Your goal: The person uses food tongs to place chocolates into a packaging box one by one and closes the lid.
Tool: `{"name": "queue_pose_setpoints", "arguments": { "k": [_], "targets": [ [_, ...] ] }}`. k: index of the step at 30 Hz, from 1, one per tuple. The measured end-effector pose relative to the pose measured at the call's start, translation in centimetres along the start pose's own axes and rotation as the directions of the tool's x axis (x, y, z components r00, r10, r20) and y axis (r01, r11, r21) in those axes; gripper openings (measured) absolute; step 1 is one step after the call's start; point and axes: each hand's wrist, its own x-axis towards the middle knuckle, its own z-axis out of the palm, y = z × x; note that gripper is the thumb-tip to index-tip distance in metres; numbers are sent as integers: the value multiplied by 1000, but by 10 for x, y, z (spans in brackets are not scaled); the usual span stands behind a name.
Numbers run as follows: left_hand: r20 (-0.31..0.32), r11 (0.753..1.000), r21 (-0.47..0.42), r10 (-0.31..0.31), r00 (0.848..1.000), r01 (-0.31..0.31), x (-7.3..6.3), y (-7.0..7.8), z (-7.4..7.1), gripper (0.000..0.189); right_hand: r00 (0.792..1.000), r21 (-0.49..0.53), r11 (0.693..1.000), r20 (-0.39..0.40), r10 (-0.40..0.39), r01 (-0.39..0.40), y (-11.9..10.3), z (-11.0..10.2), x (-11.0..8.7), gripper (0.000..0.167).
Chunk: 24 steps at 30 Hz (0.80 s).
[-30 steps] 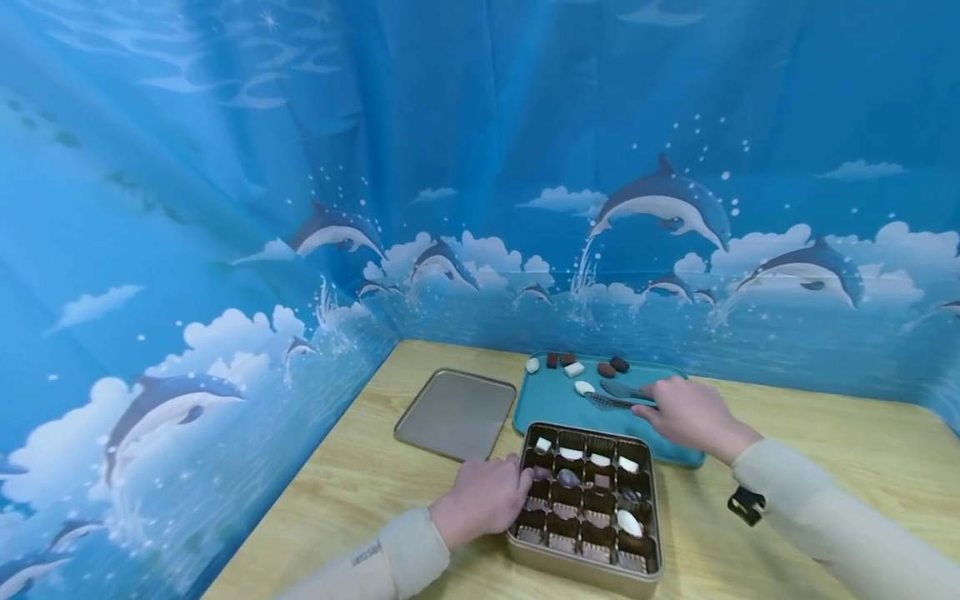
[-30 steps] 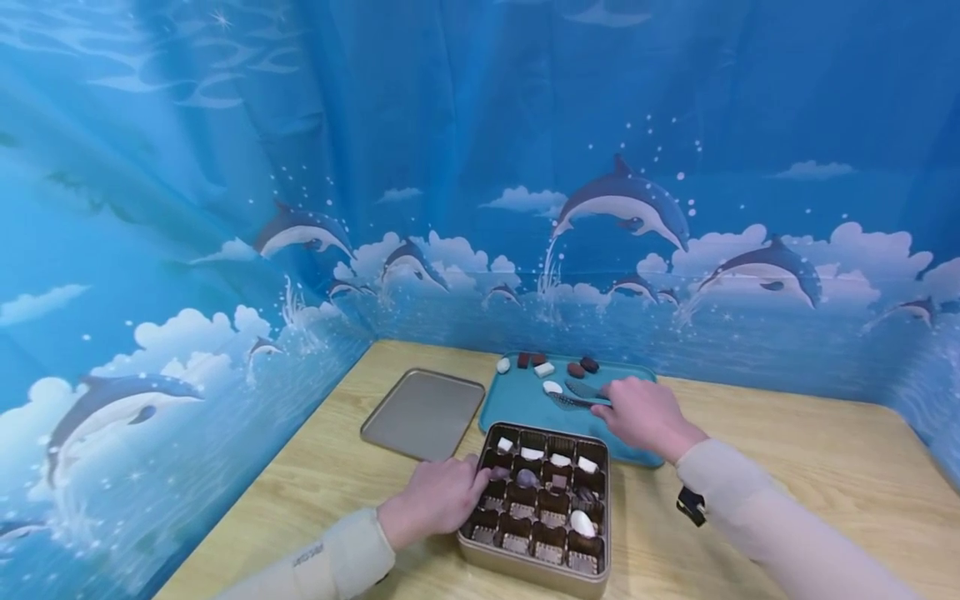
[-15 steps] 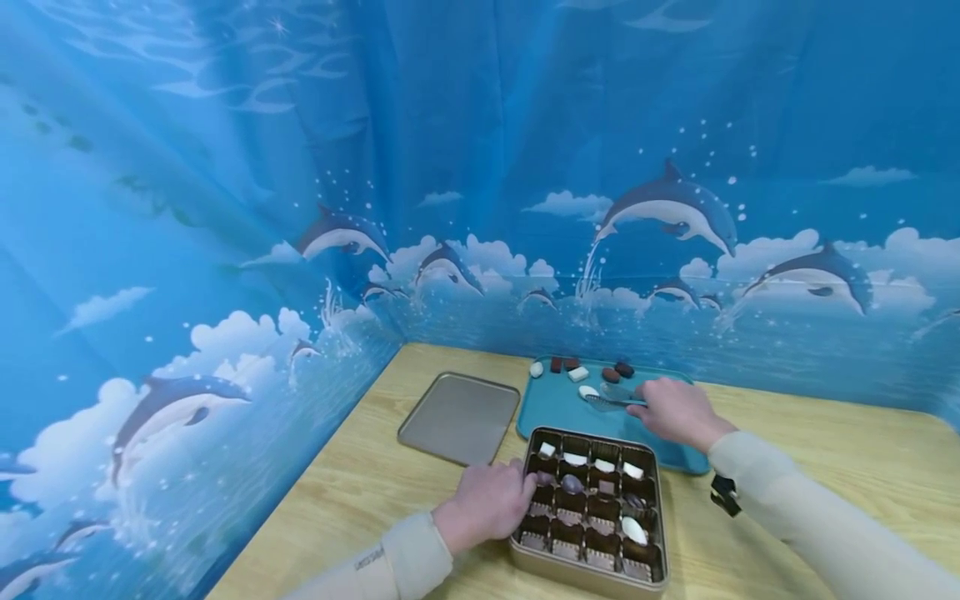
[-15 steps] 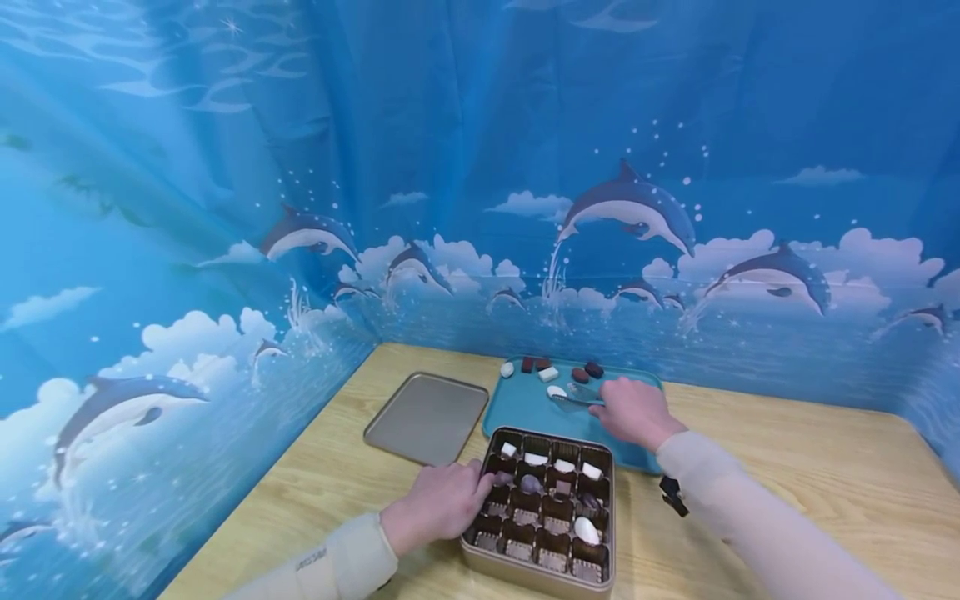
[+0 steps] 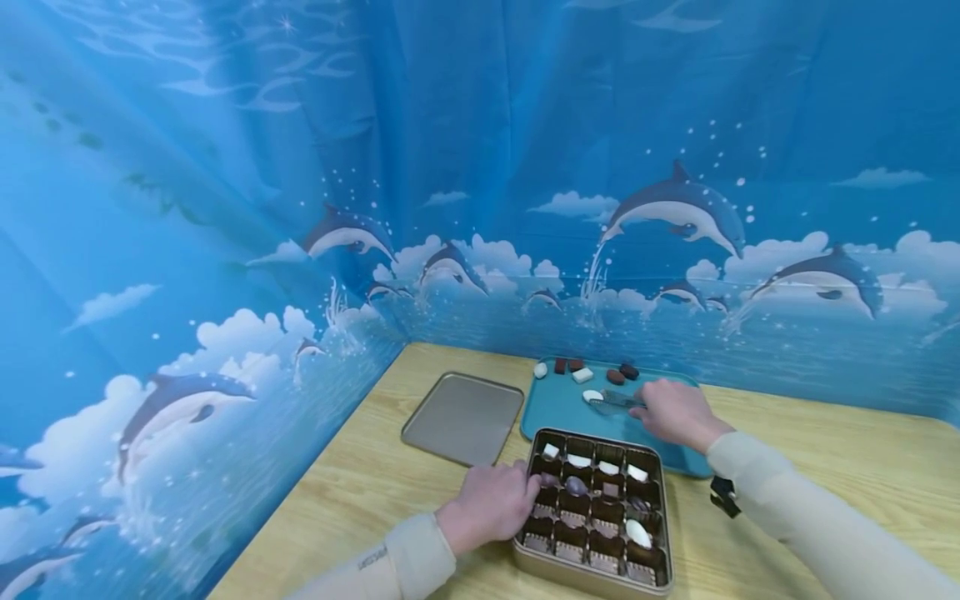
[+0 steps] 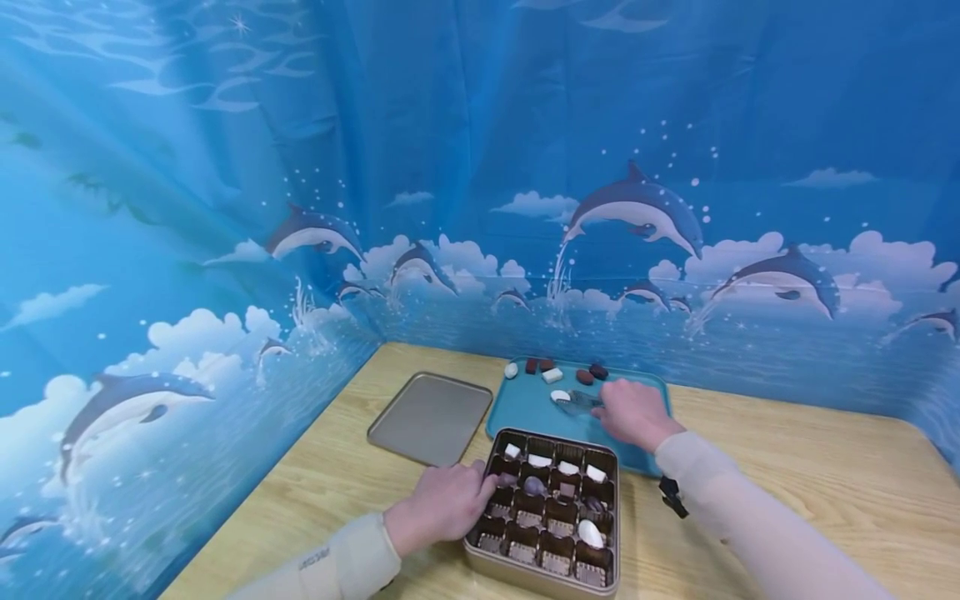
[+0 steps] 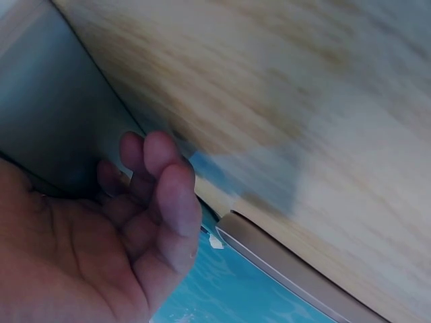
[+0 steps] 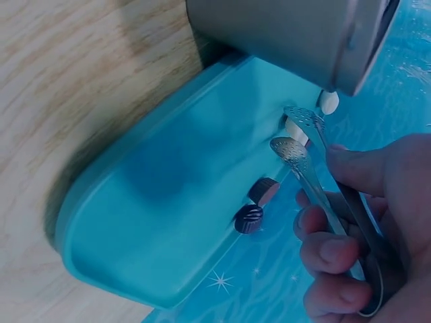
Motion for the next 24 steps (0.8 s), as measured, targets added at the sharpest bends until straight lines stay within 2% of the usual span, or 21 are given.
{"name": "queue_pose_setpoints", "arguments": {
  "k": [7, 14, 19, 24],
  "targets": [
    [11, 1000, -1, 1, 1000, -1, -1, 1, -2, 50, 1000, 20, 1000, 4, -6, 6, -4, -12, -17, 31],
    [9, 1000, -2, 14, 1000, -14, -1, 1, -1, 50, 1000, 25, 999, -2, -30, 30, -8, -32, -45, 34],
    [11, 1000, 23, 11, 1000, -11, -1, 2, -1, 51, 998, 4, 999, -34, -53, 53, -12, -46, -61, 37],
    [21, 1000, 6, 7, 1000, -7, -1, 1, -1, 52, 996, -15, 997, -57, -74, 73, -17, -57, -76, 39]
  ]
}}
